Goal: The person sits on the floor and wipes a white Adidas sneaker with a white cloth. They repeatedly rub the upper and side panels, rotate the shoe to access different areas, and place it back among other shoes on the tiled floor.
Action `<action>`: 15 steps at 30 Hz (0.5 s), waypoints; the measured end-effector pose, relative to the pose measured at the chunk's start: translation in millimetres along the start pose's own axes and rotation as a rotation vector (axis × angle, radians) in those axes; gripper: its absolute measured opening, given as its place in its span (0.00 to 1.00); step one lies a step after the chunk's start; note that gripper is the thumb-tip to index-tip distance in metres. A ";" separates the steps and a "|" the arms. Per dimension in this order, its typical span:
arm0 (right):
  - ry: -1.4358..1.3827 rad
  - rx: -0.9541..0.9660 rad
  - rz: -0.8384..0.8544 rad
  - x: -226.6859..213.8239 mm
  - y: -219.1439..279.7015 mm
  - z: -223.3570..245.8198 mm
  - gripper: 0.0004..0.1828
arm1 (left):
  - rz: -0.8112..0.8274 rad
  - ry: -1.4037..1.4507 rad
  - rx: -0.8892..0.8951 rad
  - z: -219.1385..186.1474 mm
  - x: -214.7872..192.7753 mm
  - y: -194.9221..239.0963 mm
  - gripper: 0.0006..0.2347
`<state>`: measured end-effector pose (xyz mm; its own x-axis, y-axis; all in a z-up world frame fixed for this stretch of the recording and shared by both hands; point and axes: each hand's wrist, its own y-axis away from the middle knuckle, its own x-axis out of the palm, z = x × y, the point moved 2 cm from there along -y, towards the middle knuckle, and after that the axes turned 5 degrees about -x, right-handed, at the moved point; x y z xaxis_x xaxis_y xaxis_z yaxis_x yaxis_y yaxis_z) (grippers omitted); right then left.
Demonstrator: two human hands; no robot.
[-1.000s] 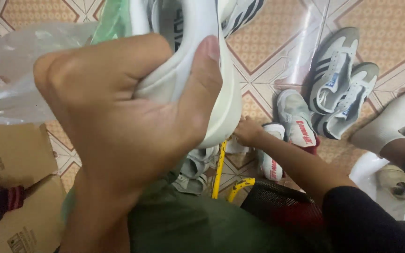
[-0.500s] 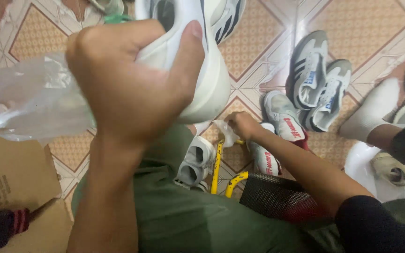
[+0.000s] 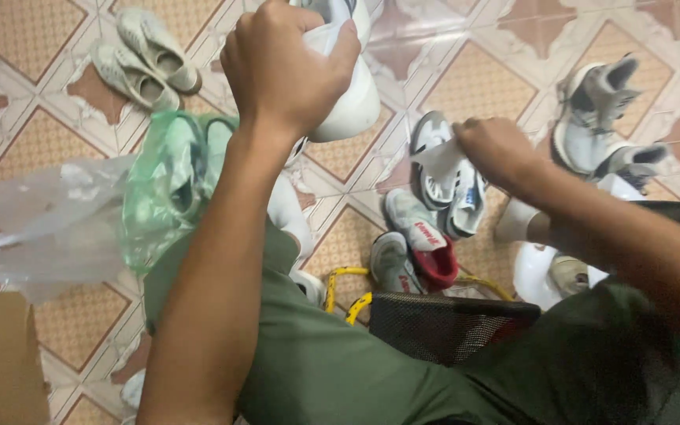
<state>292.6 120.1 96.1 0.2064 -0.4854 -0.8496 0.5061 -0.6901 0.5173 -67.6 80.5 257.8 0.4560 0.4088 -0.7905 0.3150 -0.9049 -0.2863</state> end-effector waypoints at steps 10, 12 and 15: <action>-0.209 0.073 -0.033 -100.2 77.6 -48.1 0.26 | 0.117 0.016 -0.073 -20.8 37.8 -24.7 0.19; -0.306 0.115 0.130 -91.3 84.0 -39.7 0.35 | 0.097 -0.015 0.023 -13.3 45.4 -21.5 0.25; -0.293 -0.097 0.059 -83.3 80.3 -17.8 0.30 | 0.107 -0.013 0.069 -12.2 44.7 -22.4 0.18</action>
<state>330.9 114.6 206.5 -0.0048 -0.6669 -0.7452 0.5811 -0.6083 0.5406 -44.2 120.5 235.5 0.4726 0.3085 -0.8255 0.2073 -0.9494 -0.2361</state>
